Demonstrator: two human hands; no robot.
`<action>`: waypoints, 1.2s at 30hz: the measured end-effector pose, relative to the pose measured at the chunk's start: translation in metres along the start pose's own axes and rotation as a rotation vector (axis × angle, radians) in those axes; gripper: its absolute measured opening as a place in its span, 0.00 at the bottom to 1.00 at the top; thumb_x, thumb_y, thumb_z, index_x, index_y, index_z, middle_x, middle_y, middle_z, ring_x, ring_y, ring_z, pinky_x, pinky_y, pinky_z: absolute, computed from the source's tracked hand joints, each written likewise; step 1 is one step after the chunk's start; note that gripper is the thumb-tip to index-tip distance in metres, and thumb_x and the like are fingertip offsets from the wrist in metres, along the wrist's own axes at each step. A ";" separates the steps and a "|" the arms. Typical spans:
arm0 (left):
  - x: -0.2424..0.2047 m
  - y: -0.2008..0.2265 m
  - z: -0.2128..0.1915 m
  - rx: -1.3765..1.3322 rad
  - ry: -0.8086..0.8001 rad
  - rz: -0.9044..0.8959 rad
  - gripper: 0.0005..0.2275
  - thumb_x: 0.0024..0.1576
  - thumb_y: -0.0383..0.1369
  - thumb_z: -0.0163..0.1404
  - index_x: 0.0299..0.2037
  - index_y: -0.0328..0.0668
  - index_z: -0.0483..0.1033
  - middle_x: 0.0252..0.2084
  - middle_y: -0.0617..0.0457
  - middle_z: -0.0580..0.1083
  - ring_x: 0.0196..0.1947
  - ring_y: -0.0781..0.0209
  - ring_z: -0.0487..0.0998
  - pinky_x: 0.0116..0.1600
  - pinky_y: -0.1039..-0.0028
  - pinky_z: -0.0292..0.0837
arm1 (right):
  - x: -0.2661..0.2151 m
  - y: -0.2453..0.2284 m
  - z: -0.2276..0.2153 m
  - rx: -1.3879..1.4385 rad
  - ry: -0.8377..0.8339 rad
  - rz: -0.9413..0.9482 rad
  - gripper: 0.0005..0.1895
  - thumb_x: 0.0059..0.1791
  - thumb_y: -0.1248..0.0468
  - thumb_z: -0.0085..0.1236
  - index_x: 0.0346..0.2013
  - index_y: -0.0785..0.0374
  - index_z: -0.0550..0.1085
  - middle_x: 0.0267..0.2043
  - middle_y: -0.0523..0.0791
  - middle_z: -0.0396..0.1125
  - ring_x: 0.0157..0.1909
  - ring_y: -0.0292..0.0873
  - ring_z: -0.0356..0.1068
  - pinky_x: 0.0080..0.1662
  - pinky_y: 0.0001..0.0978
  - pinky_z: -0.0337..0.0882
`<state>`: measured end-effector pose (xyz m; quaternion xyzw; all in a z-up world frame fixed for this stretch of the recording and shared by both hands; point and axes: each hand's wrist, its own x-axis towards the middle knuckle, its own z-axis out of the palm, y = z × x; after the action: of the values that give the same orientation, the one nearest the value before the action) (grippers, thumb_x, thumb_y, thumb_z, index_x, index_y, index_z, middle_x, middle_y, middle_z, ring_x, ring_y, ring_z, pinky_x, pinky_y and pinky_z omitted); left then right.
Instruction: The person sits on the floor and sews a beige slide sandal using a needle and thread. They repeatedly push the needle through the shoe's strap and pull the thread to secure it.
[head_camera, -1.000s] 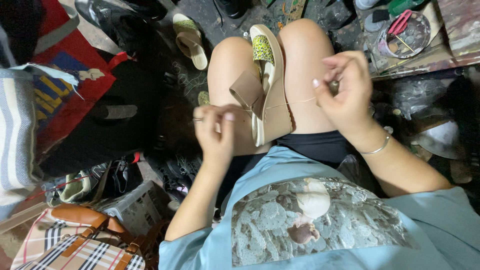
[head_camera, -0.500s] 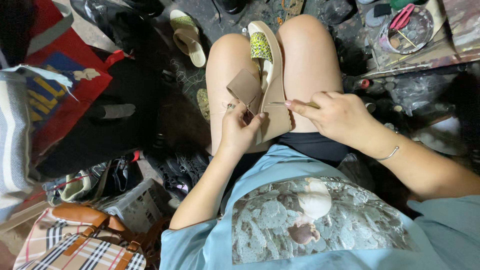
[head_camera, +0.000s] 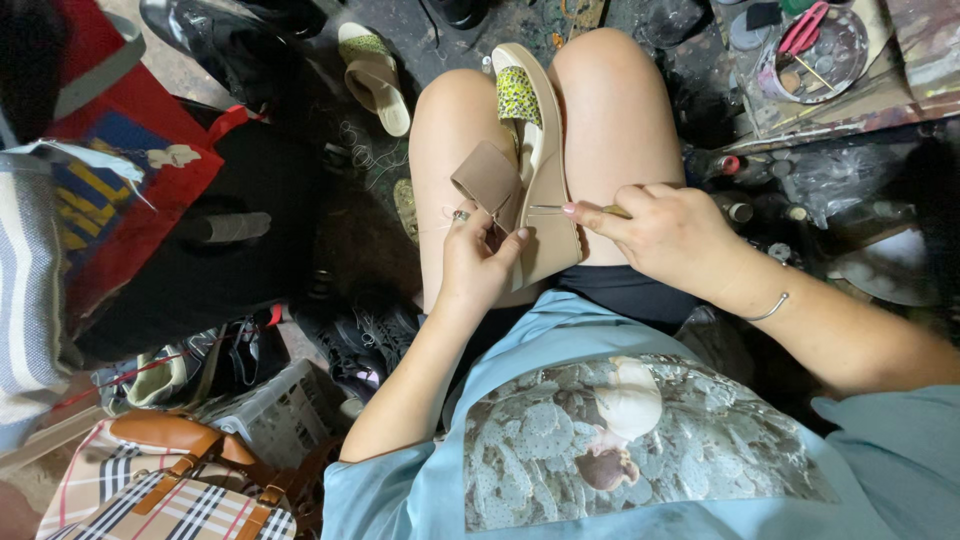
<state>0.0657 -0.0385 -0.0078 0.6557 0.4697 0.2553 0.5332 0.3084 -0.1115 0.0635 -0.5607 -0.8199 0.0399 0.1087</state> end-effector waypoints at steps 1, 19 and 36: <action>0.000 0.001 0.000 -0.005 -0.006 -0.022 0.10 0.54 0.28 0.61 0.40 0.29 0.76 0.39 0.45 0.74 0.34 0.59 0.75 0.40 0.72 0.72 | 0.000 0.000 0.000 -0.005 -0.007 0.001 0.25 0.46 0.65 0.57 0.57 0.43 0.78 0.28 0.42 0.62 0.30 0.43 0.69 0.31 0.34 0.71; 0.013 0.009 0.009 0.235 0.150 0.254 0.11 0.56 0.24 0.54 0.48 0.30 0.75 0.46 0.34 0.75 0.46 0.32 0.76 0.52 0.55 0.73 | 0.026 -0.014 -0.011 -0.026 -0.271 -0.017 0.28 0.45 0.63 0.52 0.61 0.50 0.74 0.28 0.50 0.67 0.23 0.48 0.72 0.27 0.38 0.75; 0.013 0.013 0.013 0.252 0.136 0.319 0.12 0.54 0.22 0.52 0.49 0.31 0.73 0.44 0.34 0.74 0.43 0.32 0.75 0.47 0.54 0.72 | 0.038 -0.018 0.010 -0.002 -0.363 -0.015 0.29 0.48 0.64 0.48 0.66 0.53 0.69 0.32 0.54 0.68 0.26 0.50 0.73 0.29 0.39 0.76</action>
<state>0.0868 -0.0327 -0.0013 0.7643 0.4233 0.3194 0.3669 0.2769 -0.0822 0.0624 -0.5382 -0.8302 0.1388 -0.0416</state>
